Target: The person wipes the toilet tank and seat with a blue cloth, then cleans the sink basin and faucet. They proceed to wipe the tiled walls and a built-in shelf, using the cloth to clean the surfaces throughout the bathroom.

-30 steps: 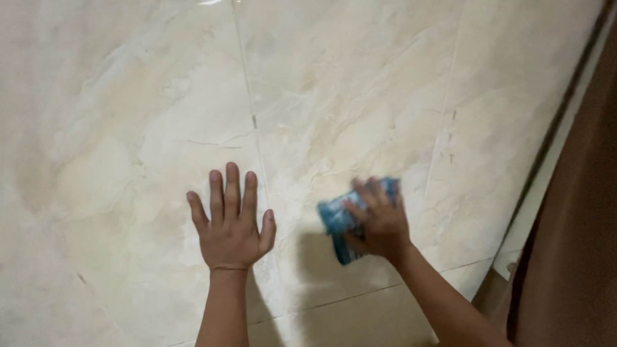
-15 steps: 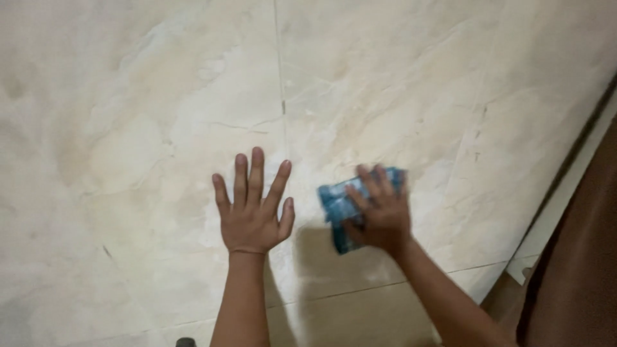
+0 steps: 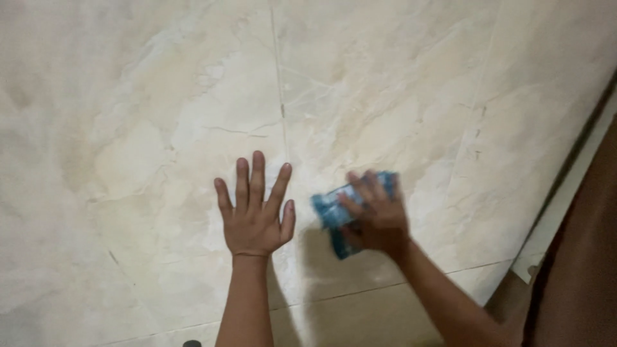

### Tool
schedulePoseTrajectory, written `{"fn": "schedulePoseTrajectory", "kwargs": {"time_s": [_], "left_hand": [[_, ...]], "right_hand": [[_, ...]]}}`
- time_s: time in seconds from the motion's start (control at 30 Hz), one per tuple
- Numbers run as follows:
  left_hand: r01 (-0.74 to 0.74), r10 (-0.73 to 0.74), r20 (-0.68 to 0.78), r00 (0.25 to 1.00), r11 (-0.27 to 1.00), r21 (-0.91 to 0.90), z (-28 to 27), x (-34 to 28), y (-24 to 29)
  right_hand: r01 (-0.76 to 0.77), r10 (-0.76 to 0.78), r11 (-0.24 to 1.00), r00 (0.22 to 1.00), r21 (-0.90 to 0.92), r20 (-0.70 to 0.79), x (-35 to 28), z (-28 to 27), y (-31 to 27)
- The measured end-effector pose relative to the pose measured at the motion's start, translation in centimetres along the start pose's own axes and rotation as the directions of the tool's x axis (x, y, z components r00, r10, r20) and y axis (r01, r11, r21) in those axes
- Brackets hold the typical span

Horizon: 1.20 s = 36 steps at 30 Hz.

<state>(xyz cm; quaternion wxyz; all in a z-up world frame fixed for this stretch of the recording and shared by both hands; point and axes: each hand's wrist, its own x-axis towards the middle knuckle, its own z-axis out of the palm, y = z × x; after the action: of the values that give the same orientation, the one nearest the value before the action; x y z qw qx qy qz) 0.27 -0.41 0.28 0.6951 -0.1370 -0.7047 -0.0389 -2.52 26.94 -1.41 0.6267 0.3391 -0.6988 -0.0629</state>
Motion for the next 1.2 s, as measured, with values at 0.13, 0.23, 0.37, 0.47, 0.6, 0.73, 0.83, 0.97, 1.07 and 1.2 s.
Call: {"fn": "schedulePoseTrajectory", "kwargs": {"time_s": [0.13, 0.23, 0.37, 0.47, 0.6, 0.73, 0.83, 0.97, 1.07, 1.2], "left_hand": [[0.017, -0.017, 0.009, 1.000, 1.000, -0.005, 0.0, -0.3, -0.1], [-0.008, 0.008, -0.001, 1.000, 0.999, -0.035, 0.1, -0.2, 0.2], [0.043, -0.044, -0.015, 0.999, 0.994, -0.098, -0.5, 0.0, 0.6], [0.076, -0.119, -0.079, 0.990, 0.908, -0.412, -1.2, 0.8, 2.1], [0.014, -0.100, -0.174, 0.980, 0.899, -0.437, -0.1, 1.2, 6.5], [0.036, -0.018, 0.048, 0.999, 0.913, -0.406, 1.5, 2.0, 8.4], [0.039, -0.030, 0.041, 0.999, 0.971, -0.236, 2.8, 2.9, 8.1], [-0.194, 0.198, 0.040, 0.979, 0.977, -0.085, 2.1, 4.1, 5.0], [-0.199, 0.207, 0.082, 0.975, 0.976, -0.093, 0.5, 4.8, 0.0], [0.107, -0.106, 0.018, 0.994, 0.990, -0.088, -1.7, 5.0, -3.3]], "right_hand": [[-0.238, 0.231, 0.970, 0.964, -0.040, -0.131, 4.5, -1.5, 1.3], [-0.334, 0.326, 0.943, 0.922, -0.001, -0.210, 6.4, -1.2, -0.7], [-0.189, 0.193, 0.980, 0.979, 0.059, -0.068, 8.4, -1.1, -4.9], [-0.179, 0.193, 0.972, 0.978, 0.153, -0.081, 9.2, -2.2, -6.0], [-0.157, 0.185, 0.911, 0.982, 0.380, -0.037, 9.2, -3.4, -3.2], [-0.118, 0.162, 0.840, 0.986, 0.530, -0.037, 8.1, -5.5, 1.8], [-0.136, 0.166, 0.933, 0.984, 0.334, -0.065, 8.9, -6.3, 4.7], [-0.170, 0.170, 0.985, 0.985, -0.016, 0.008, 8.3, -5.8, 5.0], [-0.156, 0.156, 0.987, 0.988, -0.032, -0.009, 8.1, -5.4, 5.5], [-0.157, 0.156, 0.986, 0.987, -0.056, -0.022, 7.8, -4.8, 5.5]]}}
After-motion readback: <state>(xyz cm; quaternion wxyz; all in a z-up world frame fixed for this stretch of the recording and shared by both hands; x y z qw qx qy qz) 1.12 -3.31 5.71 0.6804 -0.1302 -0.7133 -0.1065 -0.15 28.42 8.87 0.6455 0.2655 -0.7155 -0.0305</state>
